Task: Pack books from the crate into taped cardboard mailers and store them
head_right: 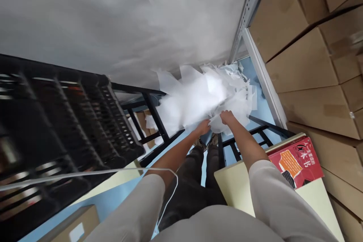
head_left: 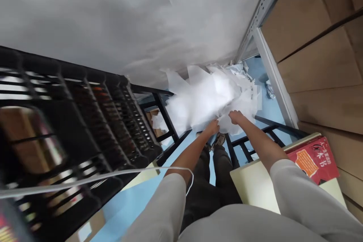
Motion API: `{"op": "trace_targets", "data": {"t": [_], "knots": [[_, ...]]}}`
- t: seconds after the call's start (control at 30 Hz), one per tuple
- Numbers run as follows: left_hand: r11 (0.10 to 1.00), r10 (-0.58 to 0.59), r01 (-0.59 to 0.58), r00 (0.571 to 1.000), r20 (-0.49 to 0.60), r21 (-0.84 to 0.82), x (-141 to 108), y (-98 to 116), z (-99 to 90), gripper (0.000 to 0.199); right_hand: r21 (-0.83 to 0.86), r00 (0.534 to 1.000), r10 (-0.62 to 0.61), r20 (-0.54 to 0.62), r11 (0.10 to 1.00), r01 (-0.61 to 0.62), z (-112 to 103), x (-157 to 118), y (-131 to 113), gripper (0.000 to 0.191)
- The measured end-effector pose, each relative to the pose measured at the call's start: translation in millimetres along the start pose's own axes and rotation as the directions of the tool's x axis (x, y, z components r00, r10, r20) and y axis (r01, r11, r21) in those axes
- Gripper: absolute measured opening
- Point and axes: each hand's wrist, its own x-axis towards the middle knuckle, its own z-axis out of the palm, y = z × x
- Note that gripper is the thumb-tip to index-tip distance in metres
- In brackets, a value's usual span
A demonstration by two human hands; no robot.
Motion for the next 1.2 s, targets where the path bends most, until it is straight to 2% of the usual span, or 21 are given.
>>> {"op": "trace_targets", "data": {"t": [0.1, 0.17, 0.3, 0.4, 0.5, 0.57, 0.67, 0.77, 0.87, 0.93, 1.03, 1.13, 1.2], "knots": [[0.995, -0.098, 0.098, 0.994, 0.056, 0.006, 24.3, -16.2, 20.2, 0.034, 0.051, 1.000, 0.008, 0.000, 0.999, -0.008, 13.2, 17.4, 16.8, 0.027], [0.988, -0.153, 0.153, 0.985, 0.074, 0.004, 33.9, -25.7, 32.1, 0.034, 0.102, 0.997, 0.068, 0.025, 0.992, -0.071, 18.5, 24.8, 27.1, 0.025], [0.983, -0.183, 0.184, 0.977, 0.104, 0.009, 36.4, -36.6, 48.7, 0.037, 0.103, 0.980, 0.149, 0.134, 0.981, -0.163, 22.9, 30.4, 42.1, 0.027], [0.984, -0.178, 0.177, 0.978, 0.109, 0.022, 27.4, -29.8, 50.2, 0.042, 0.092, 0.985, 0.111, 0.131, 0.988, -0.124, 20.6, 26.3, 45.1, 0.031], [0.993, -0.117, 0.116, 0.992, 0.037, 0.023, 16.0, -4.2, 39.3, 0.044, 0.102, 0.989, 0.104, 0.102, 0.988, -0.115, 8.5, 12.2, 36.5, 0.035], [0.995, -0.081, 0.078, 0.996, -0.043, -0.061, 10.7, 21.7, 24.8, 0.039, 0.148, 0.986, 0.122, 0.114, 0.979, -0.138, -6.9, -4.2, 24.3, 0.042], [0.939, -0.065, 0.015, 0.989, -0.135, -0.345, 7.0, 66.7, -6.3, 0.032, 0.314, 0.994, 0.072, 0.081, 0.945, -0.094, -38.7, -37.7, 0.4, 0.051], [0.734, -0.127, -0.004, 0.981, -0.144, -0.679, 1.5, 111.5, -45.3, 0.031, 0.471, 0.993, 0.078, -0.084, 0.881, -0.030, -75.7, -76.0, -24.1, 0.047], [0.556, -0.120, -0.071, 0.979, -0.164, -0.828, -12.2, 153.1, -87.1, 0.031, 0.530, 0.937, 0.164, -0.308, 0.848, 0.026, -115.0, -113.0, -44.5, 0.031], [0.525, -0.054, -0.162, 0.973, -0.223, -0.835, -25.4, 179.9, -114.5, 0.030, 0.538, 0.883, 0.185, -0.431, 0.838, 0.087, -142.0, -136.2, -55.0, 0.020], [0.560, 0.090, -0.309, 0.945, -0.315, -0.768, -49.1, 218.8, -151.7, 0.031, 0.559, 0.800, 0.217, -0.559, 0.812, 0.170, -182.5, -171.0, -68.7, 0.013], [0.616, 0.210, -0.461, 0.878, -0.430, -0.639, -78.9, 250.5, -180.1, 0.038, 0.605, 0.702, 0.285, -0.652, 0.754, 0.256, -218.4, -208.7, -84.0, 0.013], [0.666, 0.252, -0.526, 0.826, -0.504, -0.529, -103.8, 264.0, -193.1, 0.046, 0.630, 0.629, 0.337, -0.701, 0.706, 0.324, -236.7, -237.1, -96.2, 0.015]]}}
